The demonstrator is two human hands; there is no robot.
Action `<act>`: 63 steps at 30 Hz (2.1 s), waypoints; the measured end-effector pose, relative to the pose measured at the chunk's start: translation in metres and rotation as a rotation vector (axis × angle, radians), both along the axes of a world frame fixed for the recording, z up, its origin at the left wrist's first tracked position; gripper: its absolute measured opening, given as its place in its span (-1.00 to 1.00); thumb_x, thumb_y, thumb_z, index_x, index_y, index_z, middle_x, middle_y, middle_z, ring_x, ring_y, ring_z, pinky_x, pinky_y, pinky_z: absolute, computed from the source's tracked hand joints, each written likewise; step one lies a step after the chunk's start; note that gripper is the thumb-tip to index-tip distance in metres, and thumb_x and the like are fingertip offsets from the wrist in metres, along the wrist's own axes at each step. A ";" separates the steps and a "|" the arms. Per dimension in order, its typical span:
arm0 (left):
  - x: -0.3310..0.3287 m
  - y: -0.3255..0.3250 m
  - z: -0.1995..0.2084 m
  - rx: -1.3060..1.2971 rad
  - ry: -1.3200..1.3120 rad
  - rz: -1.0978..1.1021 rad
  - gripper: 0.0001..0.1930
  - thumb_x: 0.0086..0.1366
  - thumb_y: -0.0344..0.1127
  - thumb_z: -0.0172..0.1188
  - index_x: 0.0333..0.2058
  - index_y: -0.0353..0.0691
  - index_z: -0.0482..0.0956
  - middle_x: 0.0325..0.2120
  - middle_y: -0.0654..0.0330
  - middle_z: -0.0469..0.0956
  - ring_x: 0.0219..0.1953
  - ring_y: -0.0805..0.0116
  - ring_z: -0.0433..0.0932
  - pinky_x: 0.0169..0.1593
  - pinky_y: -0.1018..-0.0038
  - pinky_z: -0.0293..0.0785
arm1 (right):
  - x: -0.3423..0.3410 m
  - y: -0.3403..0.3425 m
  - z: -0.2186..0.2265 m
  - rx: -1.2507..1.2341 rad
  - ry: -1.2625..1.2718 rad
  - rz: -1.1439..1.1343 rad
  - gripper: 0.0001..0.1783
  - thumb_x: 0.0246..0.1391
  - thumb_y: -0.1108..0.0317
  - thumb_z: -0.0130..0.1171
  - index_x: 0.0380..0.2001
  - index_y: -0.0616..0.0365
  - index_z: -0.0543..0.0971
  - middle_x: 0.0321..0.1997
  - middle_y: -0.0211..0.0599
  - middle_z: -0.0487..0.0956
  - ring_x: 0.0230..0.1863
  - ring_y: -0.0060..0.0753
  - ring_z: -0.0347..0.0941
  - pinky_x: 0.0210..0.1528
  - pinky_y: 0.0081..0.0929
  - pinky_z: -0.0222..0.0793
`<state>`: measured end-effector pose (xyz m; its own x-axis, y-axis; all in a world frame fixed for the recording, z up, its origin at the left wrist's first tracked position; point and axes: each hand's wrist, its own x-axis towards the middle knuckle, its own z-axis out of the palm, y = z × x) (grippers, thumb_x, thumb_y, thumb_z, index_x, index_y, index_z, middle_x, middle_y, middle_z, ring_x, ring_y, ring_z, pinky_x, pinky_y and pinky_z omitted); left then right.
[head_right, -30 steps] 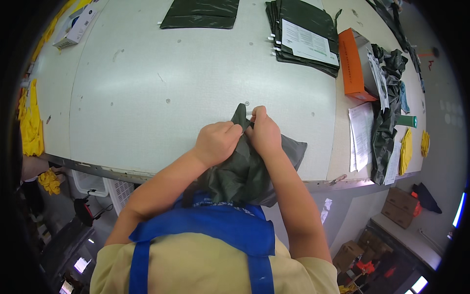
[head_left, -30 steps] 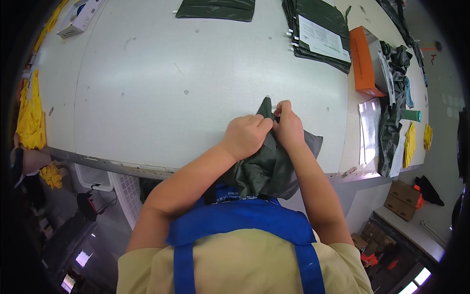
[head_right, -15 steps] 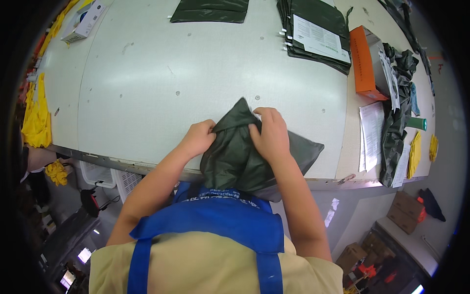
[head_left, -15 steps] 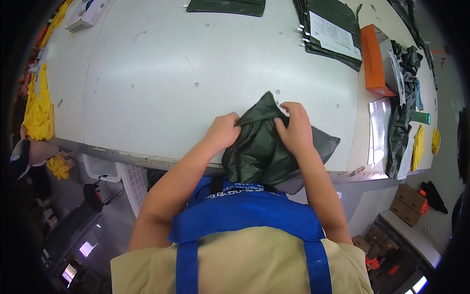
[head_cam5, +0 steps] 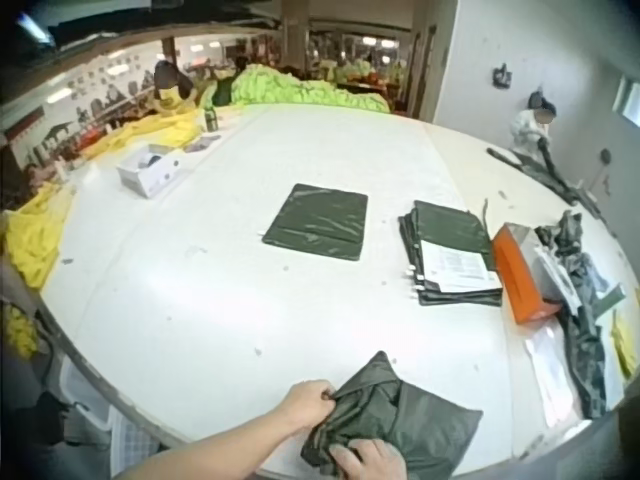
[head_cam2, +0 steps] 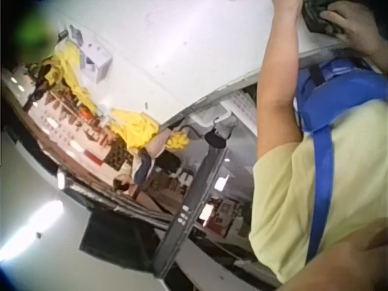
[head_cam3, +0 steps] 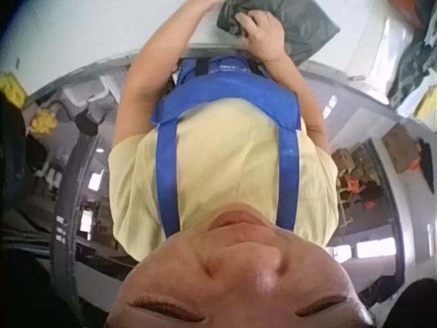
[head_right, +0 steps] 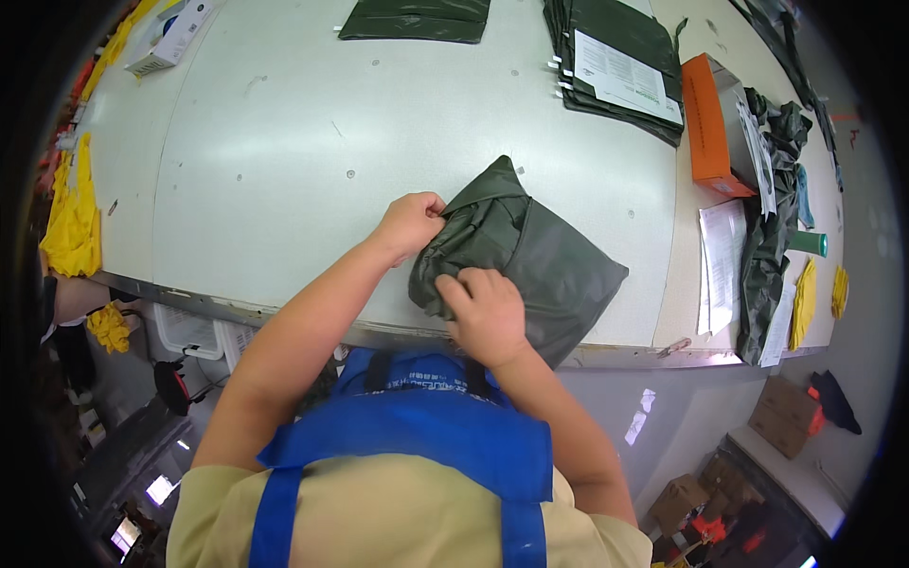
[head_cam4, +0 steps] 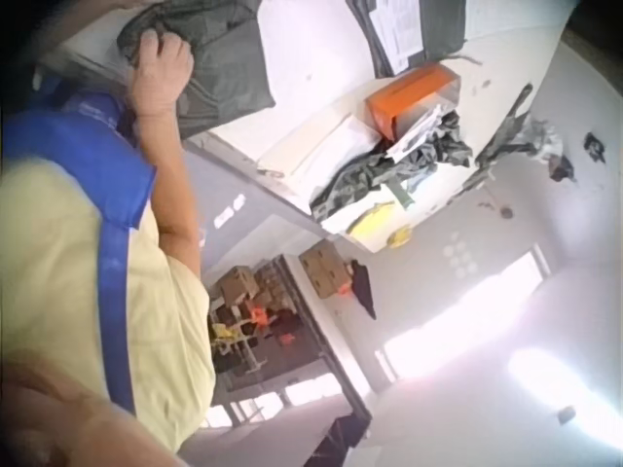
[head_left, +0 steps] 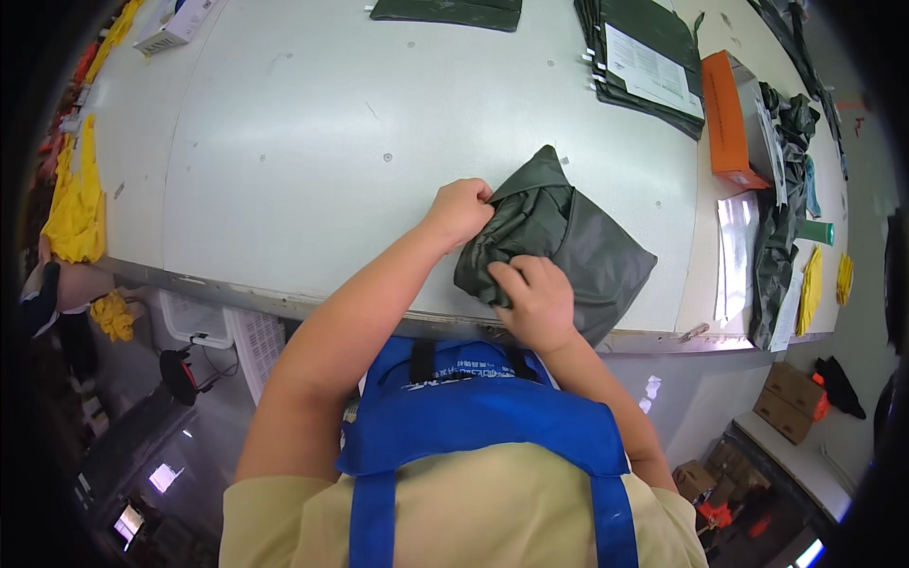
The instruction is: The person folds a large green fabric item on a white table. They smooth the material, fold it into a compact rectangle, and place it aside. The person then picks up another green fabric item and begins folding it in the same manner.
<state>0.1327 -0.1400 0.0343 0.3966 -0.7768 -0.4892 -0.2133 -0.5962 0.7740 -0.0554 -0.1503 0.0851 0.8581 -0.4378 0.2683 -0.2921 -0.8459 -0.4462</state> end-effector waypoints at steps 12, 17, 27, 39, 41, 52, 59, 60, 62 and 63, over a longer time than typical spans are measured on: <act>-0.021 0.059 0.021 0.269 0.579 0.121 -0.75 0.15 -0.44 0.18 -0.25 -0.47 0.39 -0.38 -0.01 0.51 -0.45 0.24 0.63 -0.41 0.39 0.64 | 0.000 -0.015 -0.004 0.076 -0.082 -0.126 -0.55 -0.55 0.52 0.32 -0.38 -0.02 0.55 -0.39 -0.37 0.41 -0.35 -0.24 0.40 -0.37 -0.37 0.37; -0.018 0.064 0.040 0.227 0.460 0.003 -0.81 0.12 -0.47 0.16 -0.33 -0.45 0.40 -0.49 0.04 0.51 -0.52 0.28 0.61 -0.46 0.44 0.60 | -0.001 -0.016 -0.005 0.008 0.122 -0.005 -0.54 -0.51 0.51 0.30 -0.35 -0.03 0.53 -0.34 -0.37 0.38 -0.28 -0.25 0.38 -0.35 -0.37 0.39; -0.022 0.073 0.039 0.013 0.409 0.150 -0.88 0.11 -0.51 0.13 -0.37 -0.40 0.41 -0.54 0.12 0.51 -0.52 0.37 0.59 -0.45 0.51 0.55 | 0.001 -0.046 0.006 0.809 0.348 0.030 -0.73 -0.06 0.34 0.28 -0.29 0.19 0.48 -0.16 -0.18 0.51 -0.07 -0.19 0.44 -0.11 -0.37 0.39; -0.026 0.078 0.044 0.020 0.558 0.080 -0.88 0.09 -0.53 0.13 -0.37 -0.36 0.40 -0.56 0.16 0.49 -0.54 0.43 0.52 -0.48 0.54 0.46 | 0.011 -0.034 0.006 0.549 0.556 0.009 -0.56 -0.19 0.15 0.40 -0.32 0.08 0.42 -0.21 -0.22 0.43 -0.06 -0.08 0.32 -0.02 -0.19 0.24; -0.024 0.080 0.040 0.014 0.551 0.063 -0.89 0.09 -0.53 0.12 -0.38 -0.35 0.39 -0.56 0.15 0.49 -0.55 0.43 0.51 -0.49 0.53 0.45 | 0.013 -0.032 0.002 0.548 0.565 -0.016 -0.56 -0.19 0.14 0.40 -0.32 0.08 0.42 -0.20 -0.22 0.43 -0.06 -0.08 0.32 -0.02 -0.18 0.24; -0.022 0.070 0.037 0.030 0.492 0.049 -0.89 0.09 -0.49 0.11 -0.40 -0.35 0.37 -0.57 0.16 0.47 -0.57 0.42 0.49 -0.50 0.52 0.44 | 0.031 -0.012 -0.013 0.045 0.694 -0.137 -0.49 -0.19 0.15 0.38 -0.23 0.14 0.40 -0.18 -0.21 0.45 -0.06 -0.17 0.38 -0.11 -0.09 0.30; -0.026 0.079 0.026 -0.077 0.140 0.127 -0.85 0.07 -0.43 0.16 -0.40 -0.30 0.38 -0.65 0.18 0.46 -0.59 0.39 0.49 -0.49 0.44 0.42 | 0.042 -0.031 -0.011 0.326 0.716 -0.094 -0.40 -0.21 0.04 0.36 -0.21 0.21 0.38 -0.20 -0.07 0.50 -0.08 -0.06 0.46 -0.10 -0.08 0.35; -0.027 0.080 0.027 -0.071 0.012 0.081 -0.84 0.06 -0.42 0.17 -0.40 -0.29 0.39 -0.66 0.18 0.46 -0.60 0.39 0.49 -0.48 0.42 0.42 | 0.043 -0.031 -0.010 0.390 0.700 -0.105 -0.39 -0.22 0.04 0.36 -0.21 0.21 0.38 -0.19 -0.06 0.50 -0.07 -0.05 0.46 -0.09 -0.07 0.35; -0.033 0.089 0.016 -0.076 -0.084 0.044 -0.83 0.03 -0.43 0.18 -0.40 -0.29 0.39 -0.67 0.15 0.47 -0.60 0.36 0.49 -0.47 0.41 0.41 | 0.041 -0.021 -0.007 0.327 0.691 -0.133 -0.38 -0.23 0.02 0.36 -0.21 0.23 0.38 -0.18 -0.04 0.49 -0.07 -0.02 0.45 -0.07 -0.05 0.34; -0.034 0.091 0.015 -0.093 -0.085 0.037 -0.83 0.03 -0.43 0.18 -0.40 -0.29 0.39 -0.67 0.15 0.48 -0.59 0.34 0.49 -0.46 0.41 0.41 | 0.046 -0.022 -0.005 0.275 0.666 -0.147 -0.37 -0.24 0.02 0.36 -0.21 0.23 0.38 -0.17 -0.04 0.49 -0.06 -0.01 0.45 -0.06 -0.04 0.34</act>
<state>0.0988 -0.0487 0.0495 0.4626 -0.8013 -0.3794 -0.2596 -0.5316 0.8062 -0.0090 -0.1719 0.0802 0.7278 -0.5374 -0.4260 -0.6775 -0.6598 -0.3251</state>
